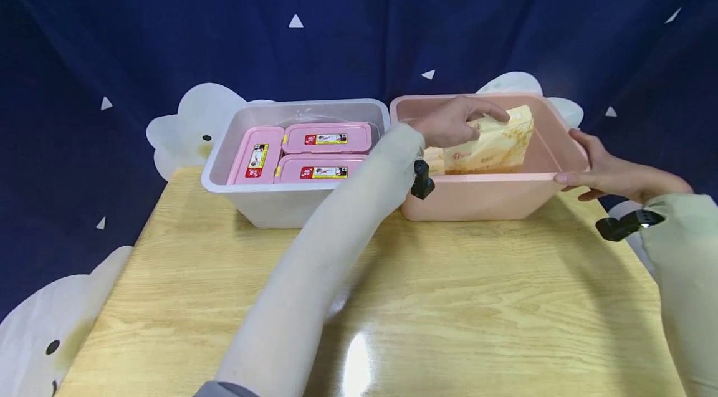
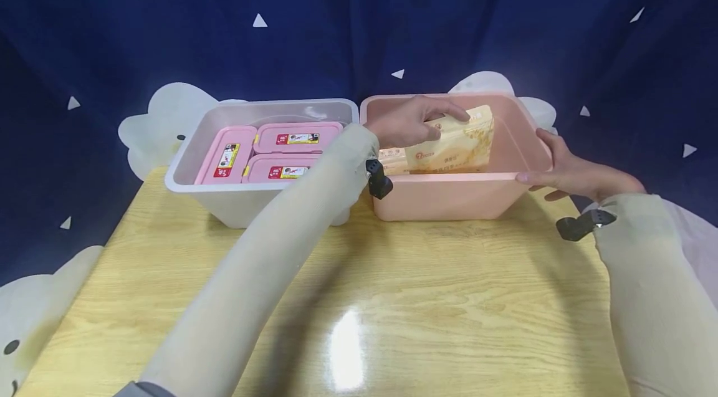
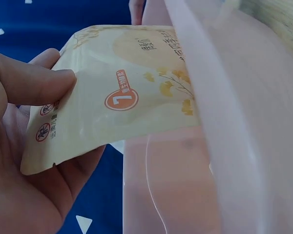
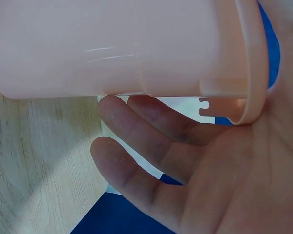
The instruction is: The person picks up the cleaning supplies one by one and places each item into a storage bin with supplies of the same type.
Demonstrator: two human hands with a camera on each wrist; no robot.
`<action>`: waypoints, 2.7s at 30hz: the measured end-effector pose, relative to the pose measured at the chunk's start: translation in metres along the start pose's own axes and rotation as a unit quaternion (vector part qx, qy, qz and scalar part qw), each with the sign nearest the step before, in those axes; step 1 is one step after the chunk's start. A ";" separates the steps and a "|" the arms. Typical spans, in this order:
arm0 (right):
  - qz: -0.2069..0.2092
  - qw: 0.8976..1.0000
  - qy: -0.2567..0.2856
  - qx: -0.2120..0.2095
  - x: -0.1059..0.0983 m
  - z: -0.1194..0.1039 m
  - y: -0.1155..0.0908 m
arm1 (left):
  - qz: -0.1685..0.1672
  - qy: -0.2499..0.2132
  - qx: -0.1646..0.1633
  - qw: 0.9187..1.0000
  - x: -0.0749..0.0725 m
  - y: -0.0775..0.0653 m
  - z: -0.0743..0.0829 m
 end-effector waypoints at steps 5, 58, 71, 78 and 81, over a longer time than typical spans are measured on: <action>-0.005 1.000 0.001 0.003 0.002 0.003 0.001 | -0.014 0.027 -0.006 1.000 0.006 -0.002 -0.003; 0.003 0.999 -0.042 -0.020 -0.008 0.007 0.015 | 0.128 0.320 0.014 0.939 0.094 -0.244 -0.087; 0.013 0.997 -0.067 -0.022 -0.022 0.011 0.030 | 0.207 0.255 -0.088 0.940 0.041 -0.282 -0.118; 0.061 0.992 -0.109 0.003 -0.040 0.019 0.023 | 0.264 0.247 -0.085 0.928 0.011 -0.298 -0.113; 0.195 0.968 -0.158 0.003 -0.057 0.003 0.005 | 0.326 0.273 -0.050 0.904 -0.006 -0.306 -0.104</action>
Point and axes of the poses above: each hand's wrist, its own y-axis towards the middle knuckle, its own x-axis out of the palm, z = x × y, the point moved 9 cm from there along y, towards the middle knuckle, and after that the axes turned 9 degrees about -x, right-handed, at the moved point
